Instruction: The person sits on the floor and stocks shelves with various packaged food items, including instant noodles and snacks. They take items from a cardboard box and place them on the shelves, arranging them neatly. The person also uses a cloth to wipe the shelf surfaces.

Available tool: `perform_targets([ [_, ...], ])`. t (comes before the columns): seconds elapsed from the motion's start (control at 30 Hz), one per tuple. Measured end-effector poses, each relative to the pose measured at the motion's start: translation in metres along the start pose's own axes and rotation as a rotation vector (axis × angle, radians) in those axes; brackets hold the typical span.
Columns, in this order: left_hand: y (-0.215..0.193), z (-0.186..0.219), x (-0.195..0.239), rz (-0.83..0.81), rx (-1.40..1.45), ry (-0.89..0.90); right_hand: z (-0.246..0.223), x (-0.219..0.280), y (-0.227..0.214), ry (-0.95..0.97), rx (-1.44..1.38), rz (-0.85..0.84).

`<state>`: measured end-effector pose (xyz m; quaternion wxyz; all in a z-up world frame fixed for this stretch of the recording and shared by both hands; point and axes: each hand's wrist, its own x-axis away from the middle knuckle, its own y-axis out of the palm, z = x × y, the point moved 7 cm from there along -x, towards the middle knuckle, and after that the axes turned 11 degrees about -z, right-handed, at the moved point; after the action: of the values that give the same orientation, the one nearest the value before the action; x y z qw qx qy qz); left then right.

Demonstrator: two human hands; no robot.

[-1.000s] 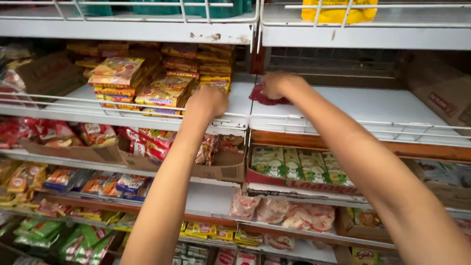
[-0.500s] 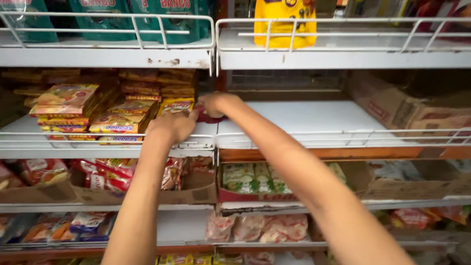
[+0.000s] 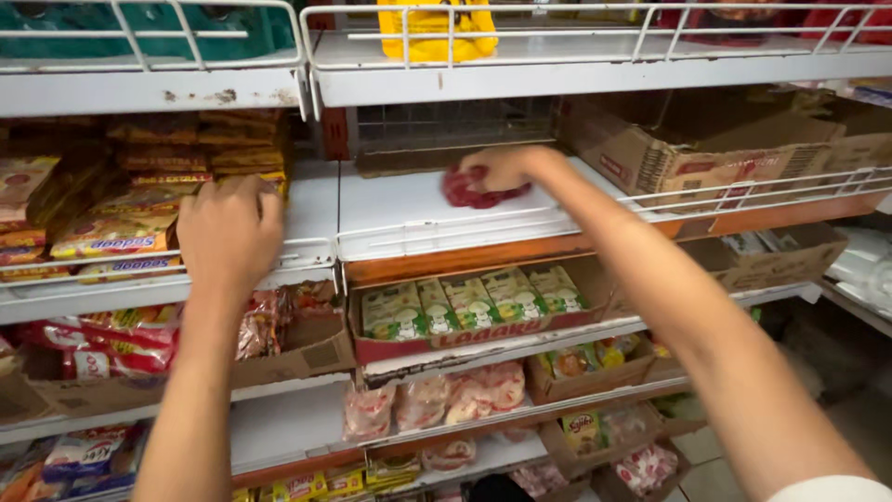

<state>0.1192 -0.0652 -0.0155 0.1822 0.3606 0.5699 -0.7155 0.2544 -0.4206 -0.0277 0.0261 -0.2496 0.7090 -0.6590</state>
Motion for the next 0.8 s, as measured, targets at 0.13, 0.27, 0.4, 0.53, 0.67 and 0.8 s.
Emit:
perform_targets([
  [0.13, -0.003, 0.001, 0.032, 0.285, -0.078, 0.012, -0.014, 0.053, -0.004, 0.401, -0.195, -0.003],
  [0.27, -0.004, 0.003, 0.044, 0.425, -0.071, -0.027, -0.09, 0.016, -0.003, 0.213, -0.066, -0.031],
  [0.4, -0.007, 0.004, 0.041, 0.448, -0.02, -0.012, -0.18, -0.074, 0.002, -0.39, 0.208, 0.092],
  [0.53, -0.01, 0.005, 0.043, 0.468, -0.034, 0.006, -0.212, -0.11, 0.004, -0.491, 0.181, 0.119],
  [0.67, -0.011, 0.004, 0.044, 0.454, -0.004, 0.001, -0.168, -0.077, 0.004, -0.243, 0.144, -0.026],
  [0.8, -0.008, 0.006, 0.041, 0.425, 0.004, -0.036, -0.092, -0.047, -0.005, -0.163, 0.165, -0.083],
])
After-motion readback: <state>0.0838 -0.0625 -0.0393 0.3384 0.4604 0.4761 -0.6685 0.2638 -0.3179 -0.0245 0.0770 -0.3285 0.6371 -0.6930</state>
